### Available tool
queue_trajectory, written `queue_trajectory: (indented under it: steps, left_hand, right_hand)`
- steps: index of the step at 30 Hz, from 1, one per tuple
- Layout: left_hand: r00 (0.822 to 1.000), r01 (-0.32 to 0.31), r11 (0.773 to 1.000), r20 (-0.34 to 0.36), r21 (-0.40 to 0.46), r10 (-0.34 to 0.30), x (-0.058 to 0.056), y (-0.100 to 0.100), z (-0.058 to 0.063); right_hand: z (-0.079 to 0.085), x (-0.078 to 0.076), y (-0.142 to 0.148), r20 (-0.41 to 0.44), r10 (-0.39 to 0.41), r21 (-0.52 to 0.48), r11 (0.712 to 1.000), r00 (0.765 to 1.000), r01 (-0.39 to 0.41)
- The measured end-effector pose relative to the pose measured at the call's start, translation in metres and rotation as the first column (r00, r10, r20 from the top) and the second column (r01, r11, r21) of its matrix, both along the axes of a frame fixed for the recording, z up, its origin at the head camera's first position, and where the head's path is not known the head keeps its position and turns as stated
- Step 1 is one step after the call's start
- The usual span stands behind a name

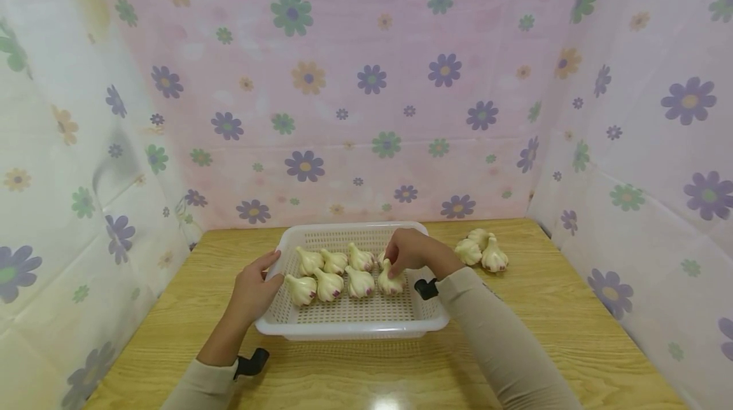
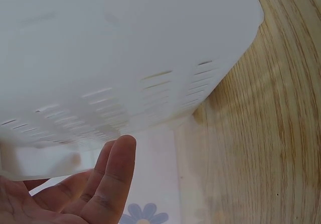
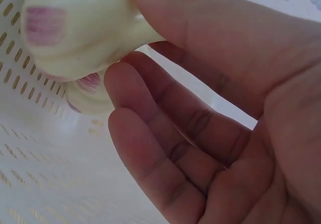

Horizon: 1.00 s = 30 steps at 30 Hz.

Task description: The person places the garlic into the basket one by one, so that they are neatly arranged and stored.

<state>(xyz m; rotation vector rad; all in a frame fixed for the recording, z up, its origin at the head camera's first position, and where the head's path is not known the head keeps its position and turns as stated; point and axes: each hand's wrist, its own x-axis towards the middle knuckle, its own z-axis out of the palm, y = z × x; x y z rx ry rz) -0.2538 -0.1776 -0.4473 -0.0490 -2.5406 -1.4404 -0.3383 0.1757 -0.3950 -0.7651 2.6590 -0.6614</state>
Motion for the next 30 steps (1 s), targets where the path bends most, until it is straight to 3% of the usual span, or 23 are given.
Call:
queue_trajectory:
  steps: [6,17,25,30]
  left_hand:
    - [1.0,-0.002,1.0,0.002,-0.013,0.002,-0.001,0.0,-0.001]
    - [1.0,0.003,1.0,0.002,-0.01,-0.003,-0.002,-0.001,-0.003]
    - [1.0,-0.001,1.0,0.006,-0.017,0.001,-0.002,-0.002,-0.004]
    - [1.0,-0.002,1.0,0.013,-0.013,0.002,-0.002,-0.002,-0.003]
  right_hand:
    - [0.0,-0.001,0.003,0.022,-0.02,0.0,1.0,1.0,0.02]
    - [0.005,-0.001,0.01,0.063,0.023,-0.081,0.997,0.998,-0.018]
    - [0.005,-0.003,0.016,0.05,0.068,-0.118,0.991,0.996,-0.062]
    - [0.012,-0.003,0.021,0.028,0.05,-0.097,0.994,0.998,-0.047]
